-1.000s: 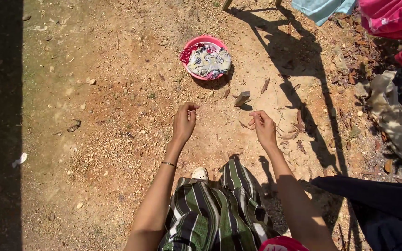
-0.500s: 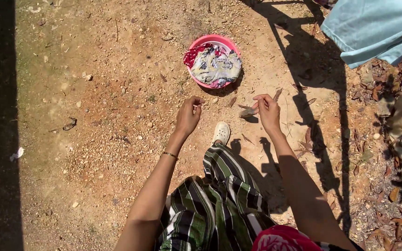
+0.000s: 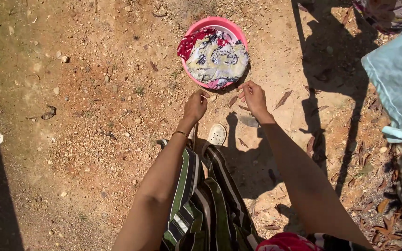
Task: The recorder is taking wet clothes from a pink bucket and hanging them to dry on an outdoor wooden rail.
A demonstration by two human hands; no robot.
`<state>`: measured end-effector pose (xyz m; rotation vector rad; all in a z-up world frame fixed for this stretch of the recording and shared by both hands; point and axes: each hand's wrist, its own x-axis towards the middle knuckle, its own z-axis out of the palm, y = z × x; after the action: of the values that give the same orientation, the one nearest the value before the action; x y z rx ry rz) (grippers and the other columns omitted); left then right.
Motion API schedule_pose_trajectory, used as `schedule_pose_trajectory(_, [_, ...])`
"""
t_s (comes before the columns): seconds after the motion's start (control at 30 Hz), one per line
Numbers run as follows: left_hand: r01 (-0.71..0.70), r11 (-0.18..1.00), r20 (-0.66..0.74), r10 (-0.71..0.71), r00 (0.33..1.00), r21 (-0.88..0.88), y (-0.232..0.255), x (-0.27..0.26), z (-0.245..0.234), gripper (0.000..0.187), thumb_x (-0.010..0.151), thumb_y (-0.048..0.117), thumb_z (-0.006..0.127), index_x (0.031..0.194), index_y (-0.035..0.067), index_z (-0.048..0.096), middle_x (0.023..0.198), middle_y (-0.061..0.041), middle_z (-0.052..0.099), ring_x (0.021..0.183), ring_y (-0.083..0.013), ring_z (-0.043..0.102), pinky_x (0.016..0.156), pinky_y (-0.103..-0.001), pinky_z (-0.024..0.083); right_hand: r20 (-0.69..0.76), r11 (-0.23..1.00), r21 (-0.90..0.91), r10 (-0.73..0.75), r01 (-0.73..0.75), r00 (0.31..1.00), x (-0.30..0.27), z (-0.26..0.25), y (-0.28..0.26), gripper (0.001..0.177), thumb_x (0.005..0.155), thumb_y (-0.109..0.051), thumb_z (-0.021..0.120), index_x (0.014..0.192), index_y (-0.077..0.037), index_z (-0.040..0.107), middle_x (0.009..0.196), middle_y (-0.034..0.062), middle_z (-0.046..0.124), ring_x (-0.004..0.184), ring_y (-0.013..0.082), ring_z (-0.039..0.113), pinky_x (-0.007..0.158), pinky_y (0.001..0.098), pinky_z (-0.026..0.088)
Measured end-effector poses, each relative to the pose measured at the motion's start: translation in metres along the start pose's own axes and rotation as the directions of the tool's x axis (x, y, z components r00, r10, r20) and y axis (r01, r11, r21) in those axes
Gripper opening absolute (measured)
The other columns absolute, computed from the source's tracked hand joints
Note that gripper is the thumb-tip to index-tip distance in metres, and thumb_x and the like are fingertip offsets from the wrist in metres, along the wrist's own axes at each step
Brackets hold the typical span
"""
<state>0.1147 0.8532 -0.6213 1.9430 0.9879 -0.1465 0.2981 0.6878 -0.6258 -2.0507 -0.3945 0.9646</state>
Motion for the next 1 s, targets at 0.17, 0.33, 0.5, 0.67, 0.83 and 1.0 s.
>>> schedule_pose_trajectory(0.17, [0.077, 0.992, 0.066, -0.084, 0.994, 0.102, -0.05, 0.068, 0.044, 0.019, 0.089, 0.013, 0.064, 0.109, 0.012, 0.066, 0.101, -0.014, 0.072, 0.094, -0.0305, 0.07, 0.083, -0.043, 0.054, 0.065, 0.998, 0.0, 0.058, -0.058, 0.996, 0.063, 0.04, 0.033, 0.026, 0.106, -0.02, 0.047, 0.107, -0.005, 0.068, 0.077, 0.0076, 0.07, 0.062, 0.0095, 0.064, 0.054, 0.0316, 0.049])
schedule_pose_trajectory(0.33, [0.089, 0.974, 0.109, -0.113, 0.988, 0.208, -0.122, 0.142, 0.102, 0.029, 0.091, 0.016, 0.065, 0.12, 0.015, 0.061, 0.114, -0.018, 0.064, 0.101, -0.0359, 0.067, 0.089, -0.046, 0.053, 0.063, 0.999, -0.044, 0.015, -0.012, 0.998, 0.151, 0.101, 0.116, 0.021, 0.102, -0.02, 0.055, 0.106, -0.006, 0.07, 0.086, 0.0104, 0.072, 0.073, 0.0183, 0.068, 0.069, 0.0353, 0.056])
schedule_pose_trajectory(0.5, [0.092, 0.955, 0.1, -0.124, 0.987, 0.281, -0.2, 0.217, 0.169, 0.042, 0.09, 0.017, 0.067, 0.13, 0.017, 0.054, 0.128, -0.02, 0.056, 0.107, -0.0407, 0.065, 0.092, -0.049, 0.052, 0.066, 0.964, -0.256, 0.085, -0.065, 0.994, 0.229, 0.158, 0.185, 0.018, 0.095, -0.02, 0.061, 0.107, -0.012, 0.073, 0.104, 0.0141, 0.074, 0.1, 0.0294, 0.071, 0.09, 0.0393, 0.054])
schedule_pose_trajectory(0.67, [0.097, 0.96, -0.011, -0.097, 0.995, 0.261, -0.243, 0.268, 0.206, 0.056, 0.086, 0.022, 0.071, 0.137, 0.018, 0.048, 0.131, -0.023, 0.05, 0.111, -0.0446, 0.06, 0.091, -0.052, 0.051, 0.252, 0.858, -0.509, 0.07, 0.071, 0.965, 0.29, 0.198, 0.208, 0.031, 0.091, -0.024, 0.068, 0.12, -0.034, 0.075, 0.154, 0.0178, 0.036, 0.139, 0.0399, 0.039, 0.117, 0.0423, 0.032])
schedule_pose_trajectory(0.83, [0.149, 0.986, -0.116, -0.139, 0.983, 0.079, -0.339, 0.315, 0.251, 0.059, 0.087, 0.016, 0.07, 0.141, 0.014, 0.046, 0.129, -0.025, 0.054, 0.11, -0.0461, 0.06, 0.092, -0.05, 0.051, 0.275, 0.776, -0.529, -0.227, 0.344, 0.934, 0.338, 0.235, 0.265, 0.039, 0.079, -0.02, 0.079, 0.117, -0.015, 0.075, 0.152, 0.0296, 0.029, 0.138, 0.0489, 0.033, 0.111, 0.048, 0.031])
schedule_pose_trajectory(1.0, [0.23, 0.95, -0.042, -0.244, 0.969, -0.213, -0.37, 0.319, 0.259, 0.062, 0.088, 0.016, 0.065, 0.145, 0.007, 0.044, 0.112, -0.018, 0.071, 0.1, -0.0292, 0.071, 0.091, -0.039, 0.057, 0.11, 0.904, -0.402, -0.107, 0.143, 0.988, 0.318, 0.23, 0.222, 0.01, 0.086, -0.004, 0.073, 0.096, -0.005, 0.07, 0.123, 0.0142, 0.063, 0.123, 0.0326, 0.063, 0.105, 0.0395, 0.05])
